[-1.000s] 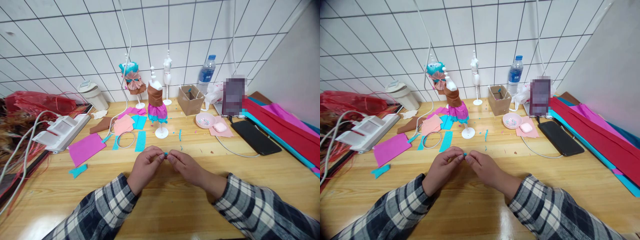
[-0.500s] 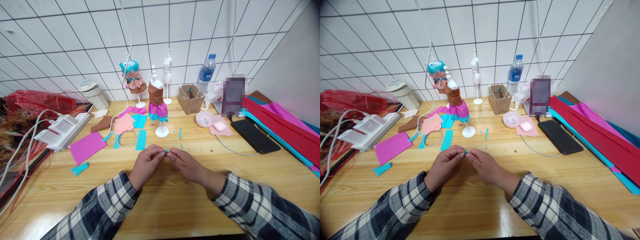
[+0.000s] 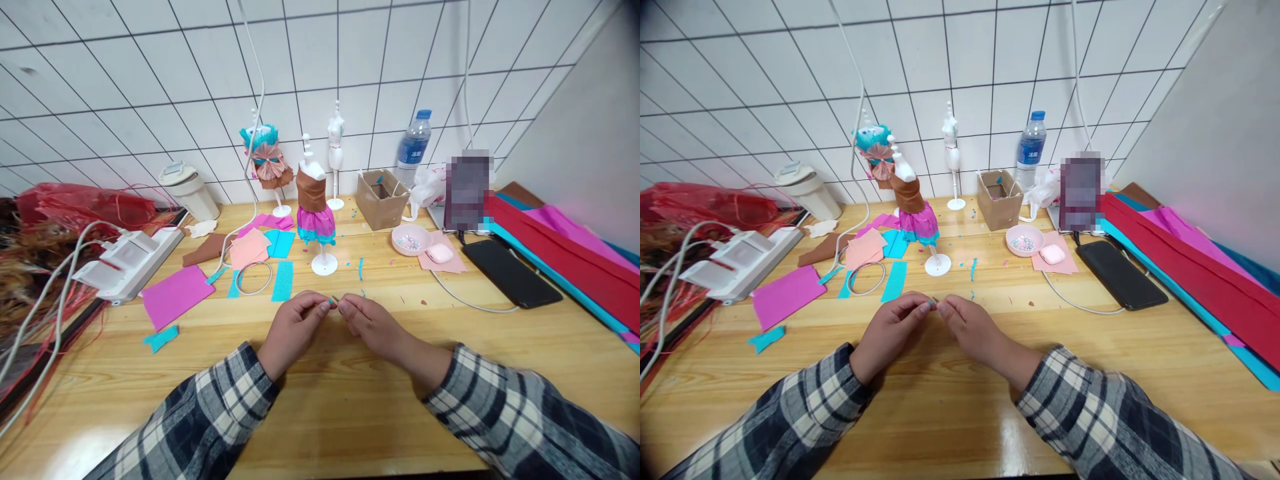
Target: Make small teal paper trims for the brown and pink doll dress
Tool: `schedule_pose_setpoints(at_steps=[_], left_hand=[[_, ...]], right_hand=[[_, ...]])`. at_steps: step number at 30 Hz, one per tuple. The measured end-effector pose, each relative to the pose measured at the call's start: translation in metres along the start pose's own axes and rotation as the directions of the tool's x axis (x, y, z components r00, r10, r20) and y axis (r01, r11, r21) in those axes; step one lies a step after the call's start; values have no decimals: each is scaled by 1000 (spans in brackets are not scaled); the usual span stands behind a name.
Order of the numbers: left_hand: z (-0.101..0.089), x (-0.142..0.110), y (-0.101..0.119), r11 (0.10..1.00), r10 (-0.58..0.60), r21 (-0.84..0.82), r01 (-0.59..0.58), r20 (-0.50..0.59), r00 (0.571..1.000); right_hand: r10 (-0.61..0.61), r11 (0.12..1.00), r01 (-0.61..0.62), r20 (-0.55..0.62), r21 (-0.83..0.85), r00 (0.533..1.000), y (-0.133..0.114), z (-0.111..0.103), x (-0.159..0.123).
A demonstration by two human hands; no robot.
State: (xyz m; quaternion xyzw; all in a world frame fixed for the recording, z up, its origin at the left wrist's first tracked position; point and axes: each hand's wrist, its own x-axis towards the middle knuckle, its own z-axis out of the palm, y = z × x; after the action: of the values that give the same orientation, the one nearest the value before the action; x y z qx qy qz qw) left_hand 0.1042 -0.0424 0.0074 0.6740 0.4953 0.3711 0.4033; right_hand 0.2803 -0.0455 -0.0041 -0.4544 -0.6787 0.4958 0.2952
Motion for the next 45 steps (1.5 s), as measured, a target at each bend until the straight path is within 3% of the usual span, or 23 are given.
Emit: schedule_pose_setpoints(at_steps=[3, 7, 14, 16, 18, 22, 26, 31, 38, 42, 45], left_hand=[[0, 0, 0, 996, -79, -52, 79, -8, 997], [-1, 1, -1, 991, -104, -83, 103, -17, 994], [0, 0, -1, 975, -96, -203, 93, -4, 995], [1, -2, -1, 972, -95, -218, 93, -1, 995], [1, -3, -1, 983, -80, -167, 77, -12, 997], [1, -6, 0, 1000, 8, -13, -8, -15, 1000], [0, -7, -1, 993, 92, 72, -92, -1, 996], [-1, -6, -4, 980, 109, 162, -112, 27, 994], [0, -6, -4, 993, 97, 71, -98, 26, 995], [2, -6, -3, 998, 36, -57, -37, -20, 999], [4, -4, -2, 993, -83, -77, 84, 16, 996]], right_hand=[[-35, 981, 14, -108, -194, 994, 1, -11, 1], [-56, 826, -36, -146, -562, 988, 1, -30, 3], [-153, 626, -11, -137, -780, 979, 5, -36, 1], [-261, 641, 44, -164, -766, 951, 3, -35, 0], [-348, 713, 142, -170, -687, 922, 0, -34, -1], [-367, 847, 287, -103, -447, 924, -7, -31, -2], [-319, 890, 263, -95, -373, 943, -6, -28, -1], [-306, 886, 272, -33, -374, 951, -2, -26, 1], [-249, 896, 219, -29, -385, 968, 0, -25, 2], [-157, 927, 132, -43, -351, 987, -1, -24, 3], [-47, 983, 26, -116, -184, 992, -1, -21, 3]])
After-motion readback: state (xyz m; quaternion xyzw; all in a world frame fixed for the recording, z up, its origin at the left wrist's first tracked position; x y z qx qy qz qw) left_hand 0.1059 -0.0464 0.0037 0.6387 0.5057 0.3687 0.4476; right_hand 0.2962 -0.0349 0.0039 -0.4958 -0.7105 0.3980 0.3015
